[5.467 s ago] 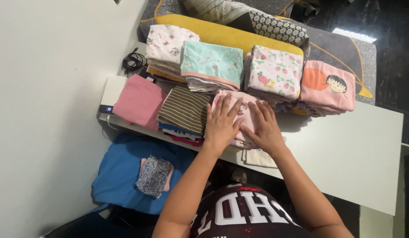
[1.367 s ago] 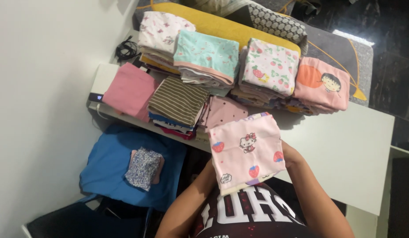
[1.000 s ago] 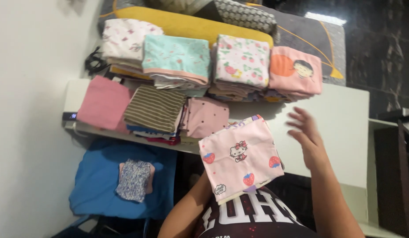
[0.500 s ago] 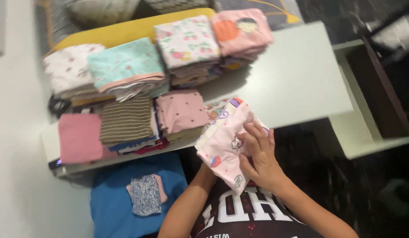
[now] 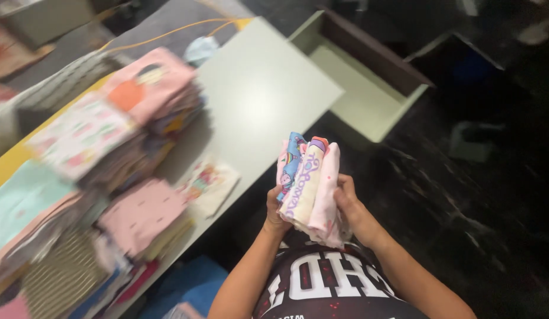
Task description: Fold baby clothes and organize them into a drawer.
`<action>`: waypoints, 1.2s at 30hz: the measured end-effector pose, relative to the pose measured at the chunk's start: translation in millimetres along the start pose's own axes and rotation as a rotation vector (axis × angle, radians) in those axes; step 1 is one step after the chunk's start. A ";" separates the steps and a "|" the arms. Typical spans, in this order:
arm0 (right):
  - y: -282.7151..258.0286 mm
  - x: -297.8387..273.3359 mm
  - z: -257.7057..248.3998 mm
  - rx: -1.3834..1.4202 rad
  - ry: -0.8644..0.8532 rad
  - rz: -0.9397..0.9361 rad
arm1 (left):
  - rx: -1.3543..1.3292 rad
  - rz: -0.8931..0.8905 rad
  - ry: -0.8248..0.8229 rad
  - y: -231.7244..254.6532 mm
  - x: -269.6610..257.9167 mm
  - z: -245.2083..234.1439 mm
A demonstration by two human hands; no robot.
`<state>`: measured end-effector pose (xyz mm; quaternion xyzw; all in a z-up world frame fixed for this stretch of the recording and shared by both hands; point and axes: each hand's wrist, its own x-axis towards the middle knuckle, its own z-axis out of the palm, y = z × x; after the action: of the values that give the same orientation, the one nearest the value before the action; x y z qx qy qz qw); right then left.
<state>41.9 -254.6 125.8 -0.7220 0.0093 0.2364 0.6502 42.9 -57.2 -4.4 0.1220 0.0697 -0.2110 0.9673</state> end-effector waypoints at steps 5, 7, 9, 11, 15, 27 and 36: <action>30.7 -7.0 -94.9 0.501 0.110 0.010 | 0.161 -0.068 -0.135 -62.0 68.2 76.7; 35.8 -11.8 -131.8 0.627 0.159 -0.053 | 0.210 -0.075 -0.091 -92.2 97.0 93.1; 29.6 -17.1 -164.8 0.686 0.251 -0.096 | 0.310 -0.214 -0.108 -125.9 127.0 82.9; 38.2 -18.6 -194.9 0.673 0.297 -0.095 | 0.425 -0.178 -0.118 -141.4 148.7 110.2; 74.9 -6.5 -253.3 0.612 0.324 -0.108 | 0.503 -0.178 -0.038 -174.5 188.0 117.9; 56.6 113.4 -336.3 0.176 0.147 -0.162 | 0.478 0.162 0.084 -177.5 306.6 124.0; 40.3 208.7 -388.8 -0.275 0.266 -0.088 | 0.460 0.179 0.155 -134.1 385.0 171.2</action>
<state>342.4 -566.2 31.0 -0.8286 0.0310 0.1092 0.5482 347.1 -371.5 60.6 0.3605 0.0826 -0.1249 0.9207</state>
